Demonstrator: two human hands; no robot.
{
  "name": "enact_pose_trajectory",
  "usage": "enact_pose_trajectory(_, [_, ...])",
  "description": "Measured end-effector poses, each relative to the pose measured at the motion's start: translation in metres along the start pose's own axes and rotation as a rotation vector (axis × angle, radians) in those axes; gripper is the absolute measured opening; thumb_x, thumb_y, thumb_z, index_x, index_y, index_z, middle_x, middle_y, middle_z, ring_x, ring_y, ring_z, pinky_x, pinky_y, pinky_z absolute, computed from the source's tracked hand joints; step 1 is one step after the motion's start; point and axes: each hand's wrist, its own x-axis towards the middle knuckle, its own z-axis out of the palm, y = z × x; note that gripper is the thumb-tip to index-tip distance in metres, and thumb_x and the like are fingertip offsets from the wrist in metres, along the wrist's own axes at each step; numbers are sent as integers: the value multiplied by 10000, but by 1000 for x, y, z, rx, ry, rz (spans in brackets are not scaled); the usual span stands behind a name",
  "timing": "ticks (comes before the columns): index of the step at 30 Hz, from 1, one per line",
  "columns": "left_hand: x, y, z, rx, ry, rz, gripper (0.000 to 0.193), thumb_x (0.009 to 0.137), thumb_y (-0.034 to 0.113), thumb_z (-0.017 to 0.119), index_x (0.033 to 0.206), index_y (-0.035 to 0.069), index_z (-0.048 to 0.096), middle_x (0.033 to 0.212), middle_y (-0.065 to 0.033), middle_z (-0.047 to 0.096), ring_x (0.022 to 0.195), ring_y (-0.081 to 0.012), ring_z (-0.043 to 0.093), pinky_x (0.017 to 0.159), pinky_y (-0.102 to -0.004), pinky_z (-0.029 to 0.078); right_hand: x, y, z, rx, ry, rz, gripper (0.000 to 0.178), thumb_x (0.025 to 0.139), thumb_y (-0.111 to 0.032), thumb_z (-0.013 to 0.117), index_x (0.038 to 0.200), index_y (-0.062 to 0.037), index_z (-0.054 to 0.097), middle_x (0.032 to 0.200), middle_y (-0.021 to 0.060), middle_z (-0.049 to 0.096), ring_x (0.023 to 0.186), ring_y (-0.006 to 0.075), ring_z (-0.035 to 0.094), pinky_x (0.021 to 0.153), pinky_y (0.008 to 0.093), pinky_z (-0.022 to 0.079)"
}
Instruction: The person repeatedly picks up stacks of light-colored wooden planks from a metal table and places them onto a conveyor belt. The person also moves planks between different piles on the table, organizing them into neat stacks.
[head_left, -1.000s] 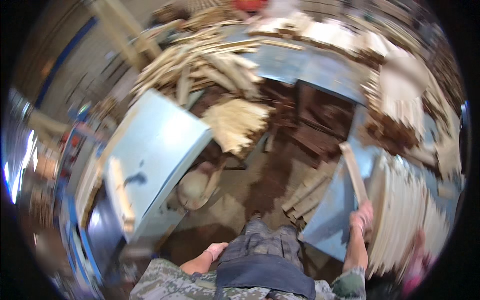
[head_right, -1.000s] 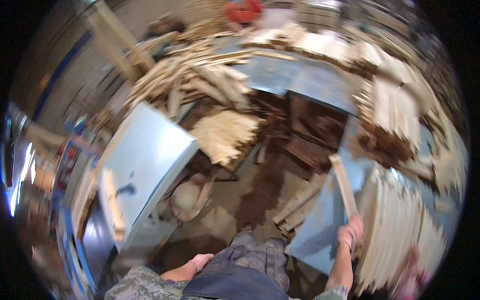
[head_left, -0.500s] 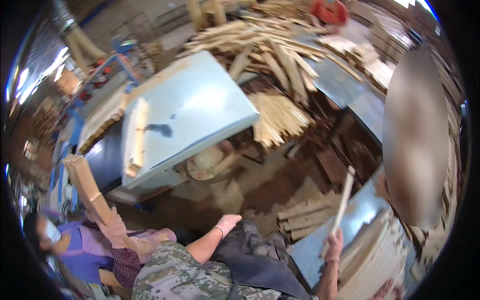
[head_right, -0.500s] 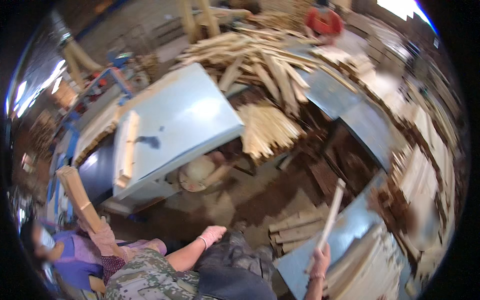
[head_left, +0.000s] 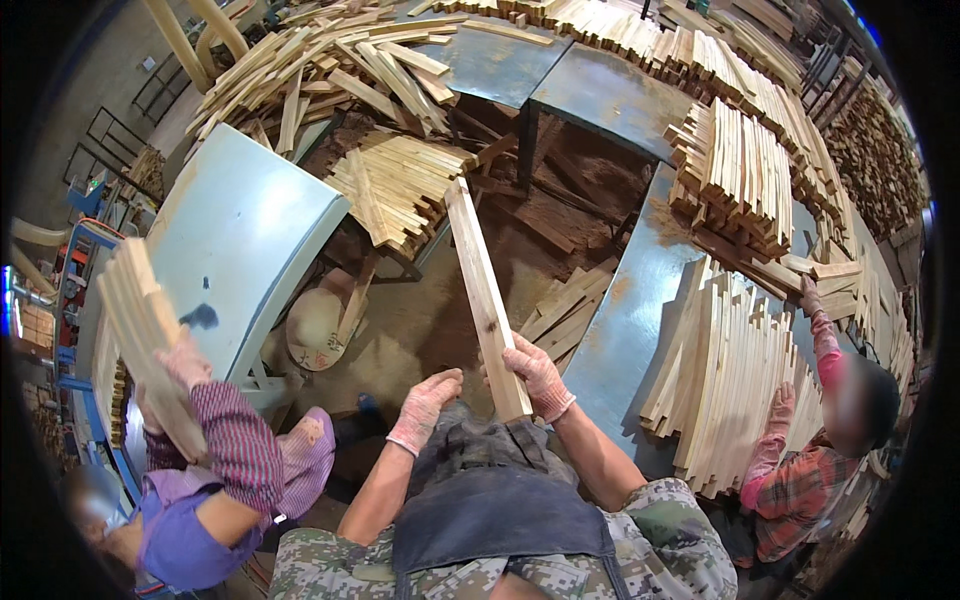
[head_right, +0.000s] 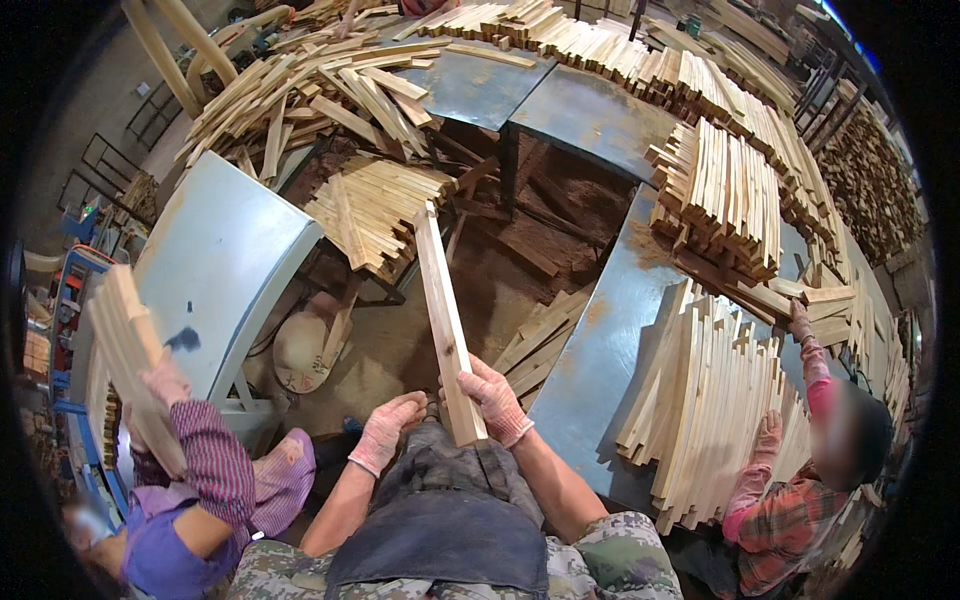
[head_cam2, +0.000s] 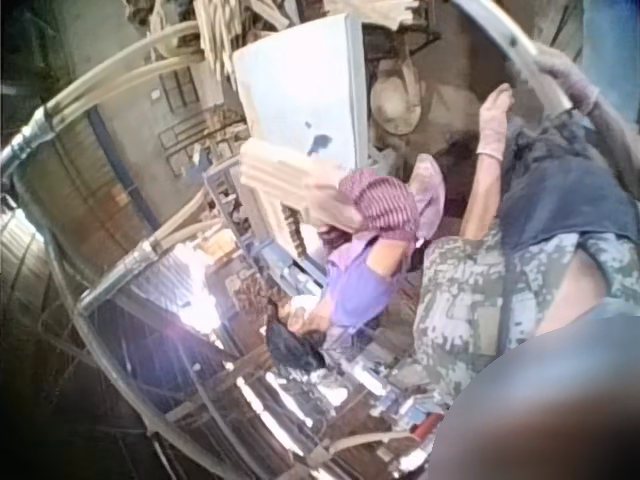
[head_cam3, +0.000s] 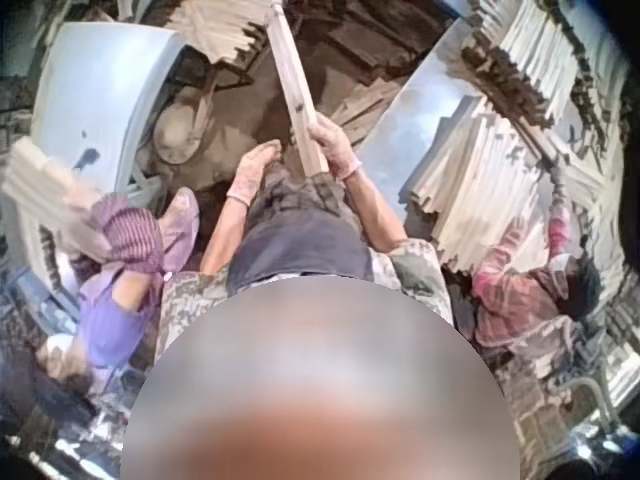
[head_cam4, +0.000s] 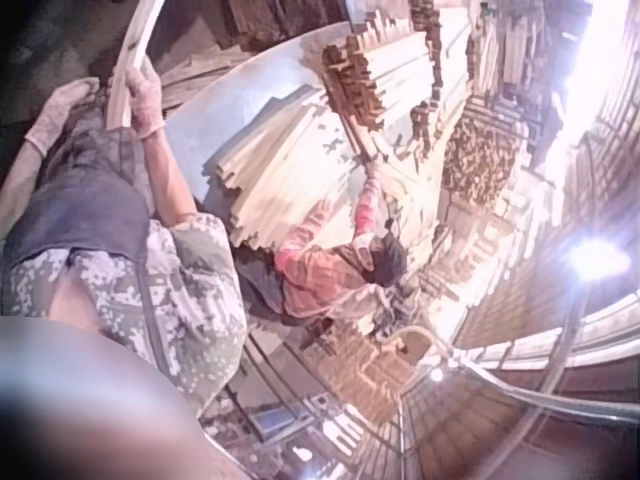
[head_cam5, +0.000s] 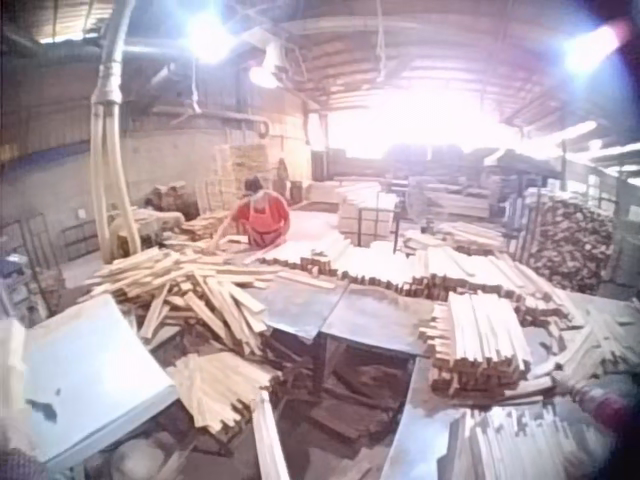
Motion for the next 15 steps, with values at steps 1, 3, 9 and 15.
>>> enact_pose_trajectory(1, [-2, 1, 7, -18, -24, 2, 380, 1075, 222, 656, 1381, -3, 673, 1261, -80, 735, 1129, -174, 699, 1061, -329, 539, -2, 0, 2, -35, 13, -13, 641, 1022, -236, 692, 1595, -60, 464, 1166, 100, 699, 1005, 209, 707, 927, 376, 589])
enact_pose_trajectory(3, [-8, 4, 19, -22, -38, -3, 364, 1079, 217, 650, 1369, 1, 684, 1242, -71, 739, 1119, -165, 697, 1059, -326, 537, -6, 3, 1, -94, 15, -24, 652, 1024, -233, 696, 1609, -62, 465, 1248, 45, 674, 1080, 153, 660, 980, 338, 549])
enact_pose_trajectory(9, [-8, 2, 45, -18, -103, -30, 315, 1073, 211, 670, 1326, 33, 729, 1222, -35, 747, 1108, -133, 675, 1043, -298, 514, -18, 8, -10, -173, 40, -66, 655, 995, -177, 688, 1607, -58, 487, 1304, -19, 630, 1104, 92, 572, 982, 273, 484])
enact_pose_trajectory(15, [-13, -7, 70, 98, -237, -30, 358, 1118, 248, 567, 1350, 22, 718, 1273, -53, 735, 1148, -158, 671, 1061, -335, 515, -40, 0, -4, -393, 186, -87, 599, 959, -181, 644, 1529, -18, 553, 1170, 14, 664, 987, 112, 592, 879, 278, 517])
